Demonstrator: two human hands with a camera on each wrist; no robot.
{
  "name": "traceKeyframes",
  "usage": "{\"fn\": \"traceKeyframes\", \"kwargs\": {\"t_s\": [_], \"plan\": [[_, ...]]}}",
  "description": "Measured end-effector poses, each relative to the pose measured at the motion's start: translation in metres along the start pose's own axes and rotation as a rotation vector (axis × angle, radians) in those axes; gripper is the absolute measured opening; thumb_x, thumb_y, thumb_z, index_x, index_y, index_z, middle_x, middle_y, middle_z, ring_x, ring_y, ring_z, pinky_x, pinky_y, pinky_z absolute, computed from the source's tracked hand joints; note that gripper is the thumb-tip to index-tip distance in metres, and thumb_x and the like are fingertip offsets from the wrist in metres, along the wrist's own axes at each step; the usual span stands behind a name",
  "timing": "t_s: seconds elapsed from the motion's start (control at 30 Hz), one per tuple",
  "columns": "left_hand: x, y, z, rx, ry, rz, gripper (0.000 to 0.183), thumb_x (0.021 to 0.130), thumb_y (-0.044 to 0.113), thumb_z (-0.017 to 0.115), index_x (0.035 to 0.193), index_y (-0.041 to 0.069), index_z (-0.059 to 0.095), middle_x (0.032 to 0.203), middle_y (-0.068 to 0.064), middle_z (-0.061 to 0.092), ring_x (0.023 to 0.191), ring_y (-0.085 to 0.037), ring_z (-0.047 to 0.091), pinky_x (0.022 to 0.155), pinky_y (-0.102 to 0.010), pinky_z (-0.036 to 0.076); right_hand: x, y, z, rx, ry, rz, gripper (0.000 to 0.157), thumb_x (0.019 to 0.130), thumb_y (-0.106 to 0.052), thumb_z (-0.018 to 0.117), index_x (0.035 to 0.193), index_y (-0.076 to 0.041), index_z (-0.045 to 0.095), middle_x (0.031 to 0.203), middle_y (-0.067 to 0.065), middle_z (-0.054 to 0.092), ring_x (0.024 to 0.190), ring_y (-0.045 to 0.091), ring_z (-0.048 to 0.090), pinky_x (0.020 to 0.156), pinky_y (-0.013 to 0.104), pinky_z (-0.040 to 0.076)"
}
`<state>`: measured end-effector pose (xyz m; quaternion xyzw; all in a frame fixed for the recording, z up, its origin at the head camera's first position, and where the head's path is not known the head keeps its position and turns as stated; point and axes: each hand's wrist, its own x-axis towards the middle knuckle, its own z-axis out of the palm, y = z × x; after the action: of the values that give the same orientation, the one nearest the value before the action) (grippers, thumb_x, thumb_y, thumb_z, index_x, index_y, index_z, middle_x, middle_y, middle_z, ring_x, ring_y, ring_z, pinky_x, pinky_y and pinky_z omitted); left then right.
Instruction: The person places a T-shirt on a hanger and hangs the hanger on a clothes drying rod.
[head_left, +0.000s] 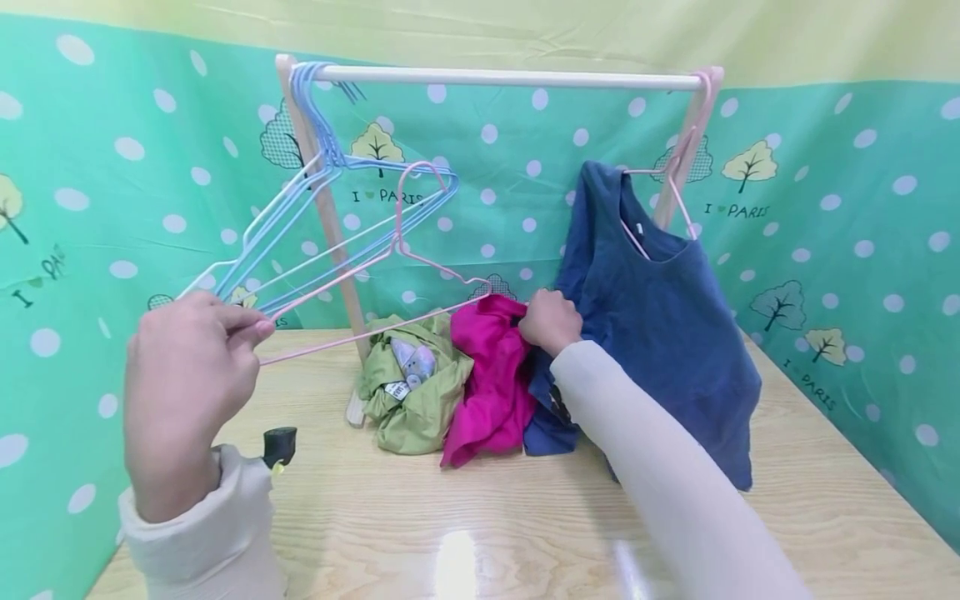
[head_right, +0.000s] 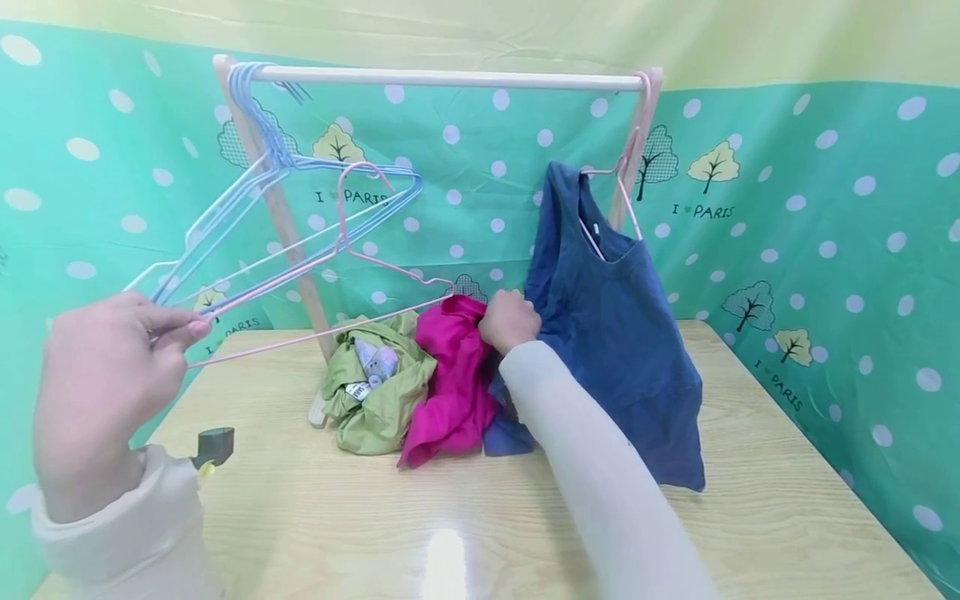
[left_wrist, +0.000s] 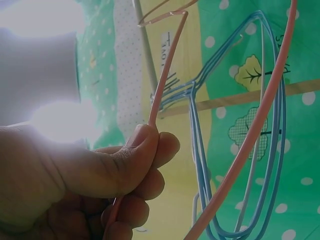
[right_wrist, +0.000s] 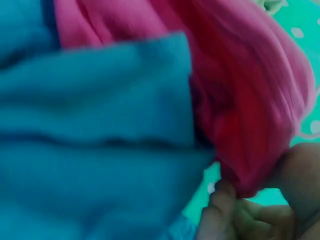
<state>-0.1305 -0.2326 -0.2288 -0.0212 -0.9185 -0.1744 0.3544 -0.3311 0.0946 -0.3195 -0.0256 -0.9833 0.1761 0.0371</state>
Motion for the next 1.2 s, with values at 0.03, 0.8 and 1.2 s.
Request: {"fn": "traceKeyframes", "kwargs": {"t_s": [0.03,0.8,1.2], "plan": [[0.000,0.000,0.000,-0.002,0.003,0.004,0.015,0.087,-0.001,0.068,0.095,-0.005,0.079,0.080,-0.022,0.067,0.064,-0.038,0.058,0.051,-0.038,0.033,-0.001,0.002,-0.003,-0.023,-0.026,0.019,0.023,0.091,-0.024,0.066,0.100,-0.003,0.066,0.107,0.020,0.066,0.097,0.038,0.063,0.083,0.053,0.056],[0.001,-0.001,-0.001,-0.017,0.003,0.052,0.011,0.086,0.000,0.072,0.092,-0.004,0.080,0.077,-0.019,0.068,0.061,-0.035,0.057,0.051,-0.036,0.034,0.005,0.003,-0.022,0.027,-0.133,-0.147,0.037,0.096,-0.034,0.073,0.075,-0.007,0.060,0.070,0.007,0.050,0.072,0.026,0.055,0.064,0.037,0.045],[0.002,0.002,0.001,-0.023,-0.030,0.081,0.010,0.085,0.002,0.075,0.091,-0.004,0.081,0.073,-0.014,0.065,0.057,-0.027,0.052,0.051,-0.035,0.033,0.020,-0.002,0.000,0.163,0.080,-0.296,0.026,0.103,-0.019,0.058,0.084,-0.006,0.069,0.080,0.010,0.062,0.074,0.027,0.060,0.068,0.039,0.049]]}}
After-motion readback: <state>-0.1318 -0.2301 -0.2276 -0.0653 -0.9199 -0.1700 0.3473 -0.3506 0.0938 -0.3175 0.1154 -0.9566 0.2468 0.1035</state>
